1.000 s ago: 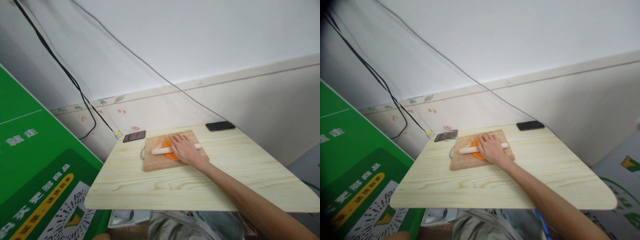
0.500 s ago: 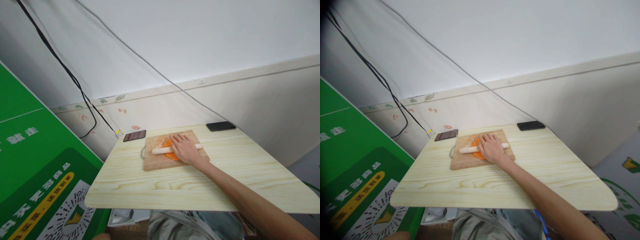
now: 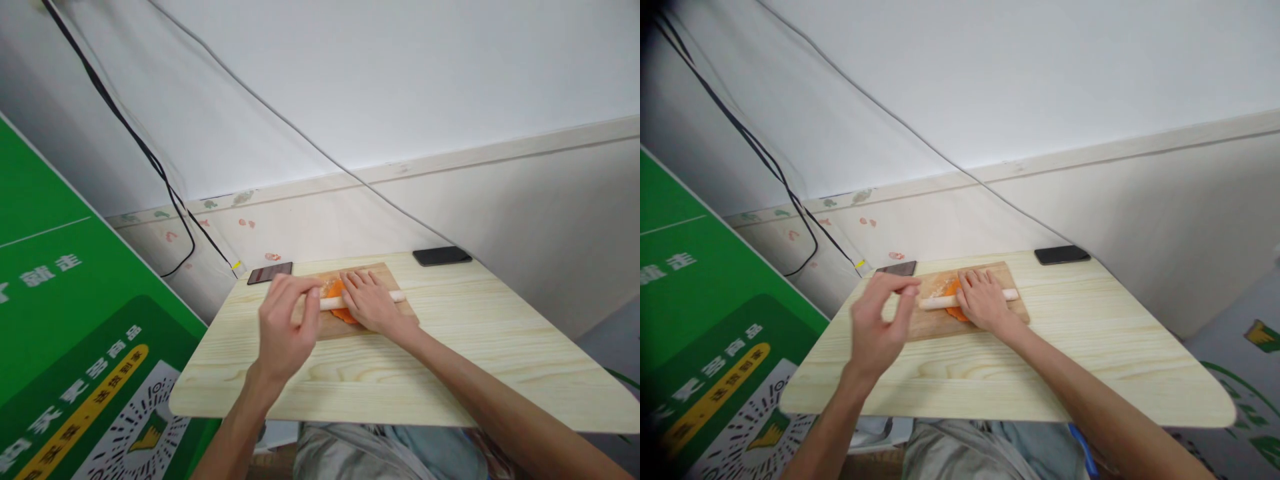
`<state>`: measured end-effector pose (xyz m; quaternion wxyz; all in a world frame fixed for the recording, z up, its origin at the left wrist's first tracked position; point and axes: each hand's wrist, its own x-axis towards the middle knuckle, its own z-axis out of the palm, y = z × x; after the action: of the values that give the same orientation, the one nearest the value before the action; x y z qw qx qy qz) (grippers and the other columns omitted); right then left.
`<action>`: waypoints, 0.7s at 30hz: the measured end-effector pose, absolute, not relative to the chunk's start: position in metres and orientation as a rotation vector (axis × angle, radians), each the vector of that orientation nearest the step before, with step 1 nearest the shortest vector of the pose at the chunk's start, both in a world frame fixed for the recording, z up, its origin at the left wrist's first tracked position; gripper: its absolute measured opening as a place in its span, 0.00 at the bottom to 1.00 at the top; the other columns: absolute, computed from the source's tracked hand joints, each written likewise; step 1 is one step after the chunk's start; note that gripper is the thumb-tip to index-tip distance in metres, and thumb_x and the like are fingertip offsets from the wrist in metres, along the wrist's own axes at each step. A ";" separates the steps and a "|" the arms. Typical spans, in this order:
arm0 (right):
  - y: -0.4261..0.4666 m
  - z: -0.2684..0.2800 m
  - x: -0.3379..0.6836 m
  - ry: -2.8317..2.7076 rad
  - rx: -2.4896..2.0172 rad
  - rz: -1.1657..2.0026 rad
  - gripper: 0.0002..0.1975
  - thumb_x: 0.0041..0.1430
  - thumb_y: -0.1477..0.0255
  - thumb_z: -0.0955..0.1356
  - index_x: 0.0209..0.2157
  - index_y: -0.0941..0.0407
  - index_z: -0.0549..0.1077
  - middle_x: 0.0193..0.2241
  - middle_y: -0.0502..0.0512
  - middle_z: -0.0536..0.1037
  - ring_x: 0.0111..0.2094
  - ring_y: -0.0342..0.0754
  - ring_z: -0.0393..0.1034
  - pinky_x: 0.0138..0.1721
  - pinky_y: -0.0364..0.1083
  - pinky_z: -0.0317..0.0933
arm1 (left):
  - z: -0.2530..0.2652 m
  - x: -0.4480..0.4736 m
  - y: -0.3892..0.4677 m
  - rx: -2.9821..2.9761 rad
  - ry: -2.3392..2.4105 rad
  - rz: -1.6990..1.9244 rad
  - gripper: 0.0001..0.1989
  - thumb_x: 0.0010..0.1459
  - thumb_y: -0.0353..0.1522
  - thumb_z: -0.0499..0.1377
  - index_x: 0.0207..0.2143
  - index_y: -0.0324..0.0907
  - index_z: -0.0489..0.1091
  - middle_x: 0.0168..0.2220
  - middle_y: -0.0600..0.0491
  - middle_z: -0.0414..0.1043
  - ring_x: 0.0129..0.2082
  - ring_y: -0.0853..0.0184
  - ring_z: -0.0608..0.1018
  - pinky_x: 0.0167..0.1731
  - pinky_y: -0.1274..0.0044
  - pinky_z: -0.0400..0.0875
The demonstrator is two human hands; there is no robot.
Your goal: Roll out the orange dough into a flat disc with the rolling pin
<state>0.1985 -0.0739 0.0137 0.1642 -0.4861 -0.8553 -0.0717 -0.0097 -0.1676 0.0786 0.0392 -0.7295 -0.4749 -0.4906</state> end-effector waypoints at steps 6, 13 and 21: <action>-0.078 0.013 0.197 -2.462 -1.385 -0.256 0.28 0.78 0.68 0.55 0.71 0.62 0.68 0.66 0.69 0.75 0.67 0.63 0.66 0.69 0.64 0.54 | 0.036 0.015 -0.076 -2.356 -1.794 -0.945 0.15 0.73 0.29 0.50 0.51 0.44 0.77 0.51 0.45 0.81 0.55 0.54 0.78 0.59 0.60 0.73; -0.060 0.012 0.227 -2.516 -1.369 -0.259 0.29 0.81 0.62 0.54 0.71 0.61 0.69 0.68 0.67 0.73 0.70 0.61 0.65 0.68 0.59 0.59 | 0.006 0.004 -0.055 -2.277 -1.929 -0.641 0.14 0.73 0.30 0.51 0.51 0.43 0.76 0.52 0.43 0.80 0.56 0.53 0.76 0.58 0.62 0.72; -0.028 0.008 0.268 -2.468 -1.491 -0.137 0.27 0.80 0.68 0.54 0.65 0.61 0.74 0.65 0.66 0.76 0.67 0.56 0.69 0.67 0.56 0.61 | 0.007 0.001 -0.034 -2.262 -1.971 -0.567 0.14 0.71 0.29 0.52 0.52 0.40 0.76 0.52 0.40 0.79 0.57 0.53 0.76 0.59 0.63 0.71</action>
<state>0.2681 -0.0280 0.0076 0.1270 -0.5122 -0.8481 -0.0471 0.0009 -0.0337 0.0073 0.0441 -0.7402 -0.6448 -0.1855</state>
